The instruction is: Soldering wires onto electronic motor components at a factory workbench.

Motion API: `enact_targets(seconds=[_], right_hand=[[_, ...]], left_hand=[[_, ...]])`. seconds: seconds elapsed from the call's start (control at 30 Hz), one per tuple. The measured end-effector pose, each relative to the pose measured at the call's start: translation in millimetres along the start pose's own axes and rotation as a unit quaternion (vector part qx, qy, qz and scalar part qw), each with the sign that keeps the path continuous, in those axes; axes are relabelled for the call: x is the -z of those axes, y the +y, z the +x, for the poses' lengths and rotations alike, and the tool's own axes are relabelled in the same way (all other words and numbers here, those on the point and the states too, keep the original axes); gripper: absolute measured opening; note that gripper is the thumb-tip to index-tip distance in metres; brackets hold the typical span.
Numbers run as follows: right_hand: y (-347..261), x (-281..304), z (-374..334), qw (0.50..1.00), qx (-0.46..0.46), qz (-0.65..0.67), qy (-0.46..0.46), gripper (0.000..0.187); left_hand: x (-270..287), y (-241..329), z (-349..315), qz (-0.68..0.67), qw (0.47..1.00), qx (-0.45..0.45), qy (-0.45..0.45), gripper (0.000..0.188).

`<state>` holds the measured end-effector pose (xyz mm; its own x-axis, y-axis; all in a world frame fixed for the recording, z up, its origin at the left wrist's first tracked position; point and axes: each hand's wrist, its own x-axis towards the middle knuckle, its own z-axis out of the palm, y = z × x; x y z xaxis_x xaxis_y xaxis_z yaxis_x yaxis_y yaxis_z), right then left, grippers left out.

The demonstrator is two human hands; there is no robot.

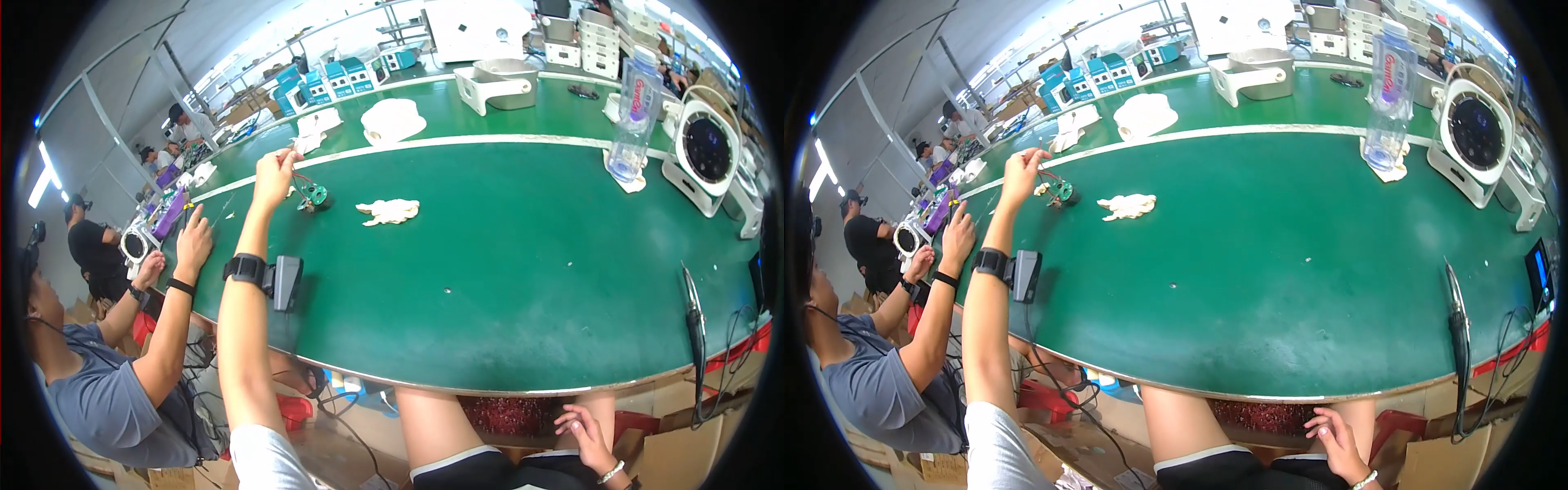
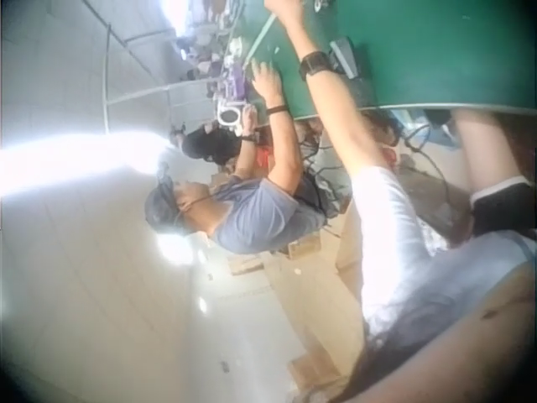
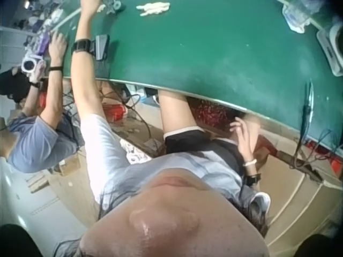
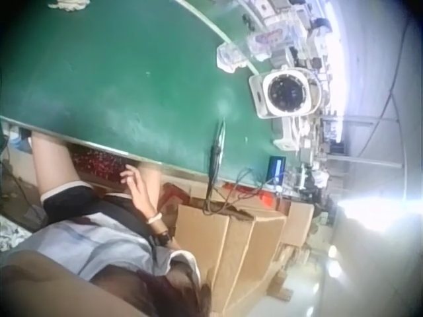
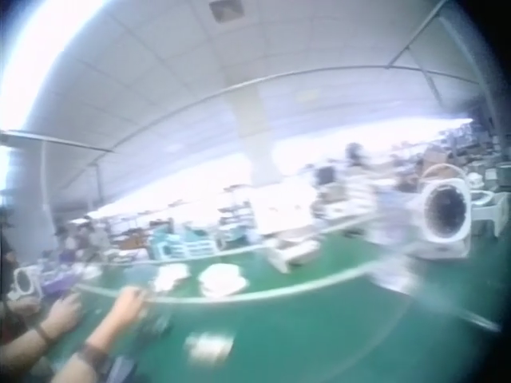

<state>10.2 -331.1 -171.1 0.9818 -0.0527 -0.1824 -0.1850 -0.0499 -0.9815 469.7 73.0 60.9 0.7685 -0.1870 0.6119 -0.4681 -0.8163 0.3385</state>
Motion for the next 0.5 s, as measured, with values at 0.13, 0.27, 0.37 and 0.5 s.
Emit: enact_targets(seconds=[0.13,0.27,0.37,0.5], right_hand=[[-13.6,5.6,-7.4,1.0,0.002,-0.001,0.028,0.032],[-34.4,13.6,-16.5,0.999,-0.008,-0.013,0.036,0.028],[-32.0,28.5,-22.1,0.992,0.045,-0.112,0.047,0.024],[-49.0,48.5,-48.6,0.988,0.056,-0.05,0.131,0.021]], left_hand=[[4.4,43.1,-6.0,-0.111,0.993,-0.031,-0.035,0.02],[29.8,133.4,-34.3,-0.196,0.971,-0.047,-0.131,0.027],[16.5,166.1,-53.0,-0.183,0.974,-0.032,-0.131,0.026],[9.1,230.7,-81.5,-0.239,0.957,-0.059,-0.154,0.026]])
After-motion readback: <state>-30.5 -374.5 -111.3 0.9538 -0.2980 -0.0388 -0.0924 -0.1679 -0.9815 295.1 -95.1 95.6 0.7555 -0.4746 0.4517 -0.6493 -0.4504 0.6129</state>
